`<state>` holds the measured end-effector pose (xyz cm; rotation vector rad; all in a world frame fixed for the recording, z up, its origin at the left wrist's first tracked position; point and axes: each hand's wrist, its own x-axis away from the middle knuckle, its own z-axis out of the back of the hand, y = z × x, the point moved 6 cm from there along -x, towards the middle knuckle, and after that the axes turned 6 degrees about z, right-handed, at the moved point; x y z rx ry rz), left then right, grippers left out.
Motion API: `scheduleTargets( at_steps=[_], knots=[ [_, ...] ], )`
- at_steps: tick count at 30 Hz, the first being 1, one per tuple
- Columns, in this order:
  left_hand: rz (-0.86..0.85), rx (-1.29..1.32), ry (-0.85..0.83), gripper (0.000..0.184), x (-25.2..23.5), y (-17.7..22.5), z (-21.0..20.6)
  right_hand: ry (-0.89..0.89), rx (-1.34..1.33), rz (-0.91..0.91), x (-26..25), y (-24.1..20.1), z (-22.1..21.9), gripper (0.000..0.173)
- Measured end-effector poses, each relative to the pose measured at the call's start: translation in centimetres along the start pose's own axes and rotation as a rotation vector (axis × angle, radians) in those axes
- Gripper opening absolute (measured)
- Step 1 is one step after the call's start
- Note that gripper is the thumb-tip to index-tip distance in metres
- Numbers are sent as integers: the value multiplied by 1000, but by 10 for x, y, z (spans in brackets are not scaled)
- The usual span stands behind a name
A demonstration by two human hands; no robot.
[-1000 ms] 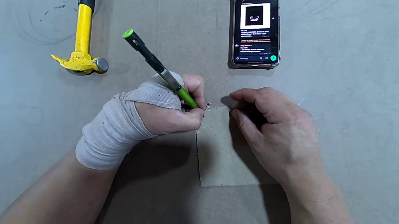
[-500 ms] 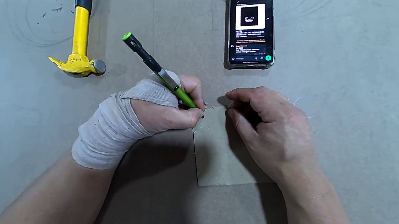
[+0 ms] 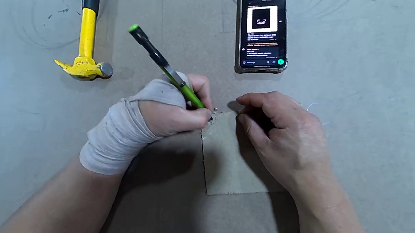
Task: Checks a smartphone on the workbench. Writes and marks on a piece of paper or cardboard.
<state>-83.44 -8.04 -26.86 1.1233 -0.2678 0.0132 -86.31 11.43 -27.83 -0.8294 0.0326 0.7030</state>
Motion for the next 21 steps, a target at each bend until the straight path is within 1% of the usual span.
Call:
scheduleTargets(
  at_steps=[1,3,5,6,10,14,16,19,21],
  knots=[
    [-14,71,-2,3,0,-2,4,6,-14,-13,-1,0,2,22],
    [-67,229,-12,13,-3,-2,5,31,-63,-67,-1,0,8,24],
    [-97,260,-7,27,-5,0,3,92,-154,-133,0,4,15,25],
    [-104,260,-14,28,-7,0,2,124,-197,-156,0,5,17,26],
    [-131,306,-105,18,-12,-2,1,168,-269,-187,1,9,20,27],
    [-194,251,-136,11,-16,3,0,165,-252,-164,-1,8,20,26],
    [-188,230,-144,12,-16,2,0,152,-270,-166,-1,8,20,25],
    [-131,239,-145,22,-13,1,0,164,-384,-185,1,11,28,26],
    [-104,265,-136,25,-12,-2,1,167,-304,-105,0,12,40,27]
  ],
)
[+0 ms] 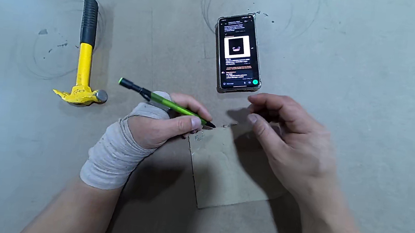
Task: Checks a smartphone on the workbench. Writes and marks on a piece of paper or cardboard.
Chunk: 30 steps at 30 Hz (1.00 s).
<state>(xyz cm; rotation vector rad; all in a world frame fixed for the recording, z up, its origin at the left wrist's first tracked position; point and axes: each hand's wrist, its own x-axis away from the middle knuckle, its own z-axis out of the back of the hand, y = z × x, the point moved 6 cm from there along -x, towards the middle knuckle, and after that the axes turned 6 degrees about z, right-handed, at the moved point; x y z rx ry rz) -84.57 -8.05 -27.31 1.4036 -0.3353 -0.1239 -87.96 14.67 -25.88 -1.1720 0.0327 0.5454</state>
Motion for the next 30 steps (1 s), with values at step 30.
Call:
scheduleTargets(
  at_steps=[30],
  knots=[
    [-270,331,236,30,9,45,21,-197,367,110,0,21,-8,21]
  ],
)
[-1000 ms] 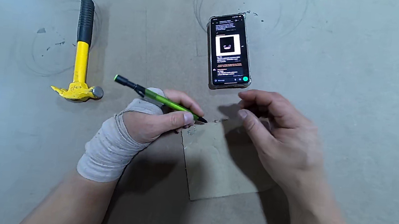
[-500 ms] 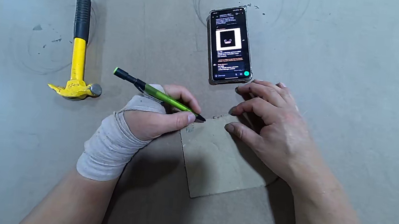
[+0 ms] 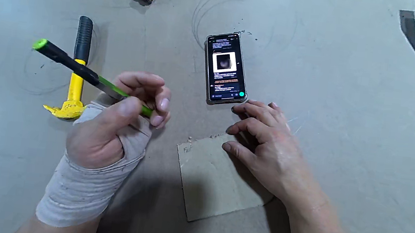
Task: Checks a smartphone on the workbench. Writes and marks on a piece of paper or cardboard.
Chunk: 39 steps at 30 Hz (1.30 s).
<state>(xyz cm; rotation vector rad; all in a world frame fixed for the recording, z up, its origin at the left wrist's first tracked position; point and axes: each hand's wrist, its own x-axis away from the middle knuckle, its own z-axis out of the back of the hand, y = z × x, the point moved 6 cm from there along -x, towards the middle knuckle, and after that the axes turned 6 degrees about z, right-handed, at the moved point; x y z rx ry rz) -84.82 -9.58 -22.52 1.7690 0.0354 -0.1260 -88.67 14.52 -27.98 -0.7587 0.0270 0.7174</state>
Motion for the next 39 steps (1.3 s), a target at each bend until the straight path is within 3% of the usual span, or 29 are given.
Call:
scheduleTargets(
  at_steps=[2,6,7,11,13,17,21,25,29,31,33,37,39],
  knots=[
    [-3,-19,-36,37,3,-1,-4,3,-1,4,1,0,0,22],
    [41,25,-51,27,5,-2,-8,-11,-1,3,1,0,-1,22],
    [45,47,-74,35,6,-2,-9,-12,-2,5,1,0,-1,22],
    [62,210,-112,92,8,0,-9,-24,11,26,0,-2,-3,24],
    [44,275,-150,90,13,3,-10,-39,9,32,0,-3,-4,25],
    [-11,249,-131,58,24,7,-11,-51,13,41,-2,-5,-5,25],
    [-11,229,-175,77,16,10,-12,-50,12,37,-1,-5,-5,25],
    [-22,-21,-186,63,6,-6,-10,-47,0,30,-1,-4,-5,25],
    [283,-67,-168,95,1,-45,8,-48,7,9,-1,-4,-5,22],
    [388,-62,-147,99,2,-49,10,-47,5,13,0,-4,-5,22],
    [390,-67,-195,84,2,-49,10,-44,-3,9,-1,-4,-5,22],
    [274,-75,-220,24,0,-48,12,-6,-16,-11,1,-1,-6,22],
    [254,-147,-187,16,2,-44,6,-3,-11,-11,1,-1,-5,22]
  ],
)
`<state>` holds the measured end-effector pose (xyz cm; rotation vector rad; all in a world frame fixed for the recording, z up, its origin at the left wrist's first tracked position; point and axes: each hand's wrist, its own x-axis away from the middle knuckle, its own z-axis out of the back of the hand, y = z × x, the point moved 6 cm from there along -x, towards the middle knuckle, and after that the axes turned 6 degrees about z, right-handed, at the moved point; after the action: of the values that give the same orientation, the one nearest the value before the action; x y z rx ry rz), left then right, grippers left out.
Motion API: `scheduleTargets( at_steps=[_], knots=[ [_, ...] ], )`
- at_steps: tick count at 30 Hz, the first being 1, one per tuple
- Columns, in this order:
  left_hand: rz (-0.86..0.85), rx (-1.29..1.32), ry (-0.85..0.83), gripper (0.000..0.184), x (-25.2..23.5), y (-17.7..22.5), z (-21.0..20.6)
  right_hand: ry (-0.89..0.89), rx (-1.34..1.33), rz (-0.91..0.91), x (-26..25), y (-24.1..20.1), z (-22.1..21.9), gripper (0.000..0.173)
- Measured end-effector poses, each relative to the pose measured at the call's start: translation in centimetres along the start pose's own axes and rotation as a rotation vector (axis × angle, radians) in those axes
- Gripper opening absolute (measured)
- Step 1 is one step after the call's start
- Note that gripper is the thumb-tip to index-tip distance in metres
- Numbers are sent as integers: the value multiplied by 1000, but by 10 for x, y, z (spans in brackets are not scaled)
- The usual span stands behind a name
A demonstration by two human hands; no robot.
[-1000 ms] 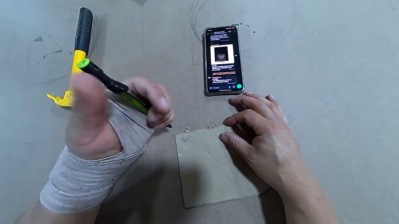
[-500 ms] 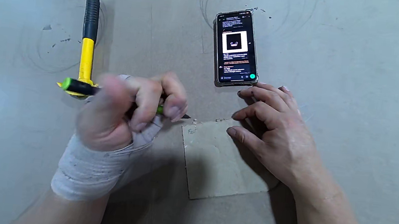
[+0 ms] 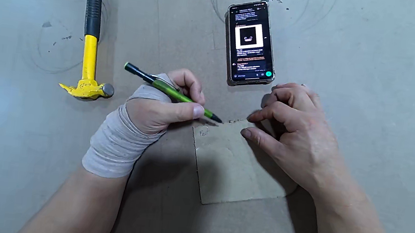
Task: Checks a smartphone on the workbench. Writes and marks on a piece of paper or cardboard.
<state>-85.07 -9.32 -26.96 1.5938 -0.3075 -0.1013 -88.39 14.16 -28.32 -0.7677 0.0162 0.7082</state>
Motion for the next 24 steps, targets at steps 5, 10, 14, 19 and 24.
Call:
scheduleTargets(
  at_steps=[5,10,14,19,24],
  knots=[
    [79,-81,-118,27,0,-1,-6,5,5,14,0,0,0,22],
    [56,-348,-14,7,2,0,-14,-3,10,16,0,-1,0,22],
    [65,-457,14,1,1,-1,-21,-4,1,14,0,-1,0,22],
    [-10,-446,-16,1,-6,-6,-19,-14,4,18,0,-1,1,23],
    [-21,-514,71,2,-5,-2,-21,-5,-3,23,0,-1,1,21]
  ],
)
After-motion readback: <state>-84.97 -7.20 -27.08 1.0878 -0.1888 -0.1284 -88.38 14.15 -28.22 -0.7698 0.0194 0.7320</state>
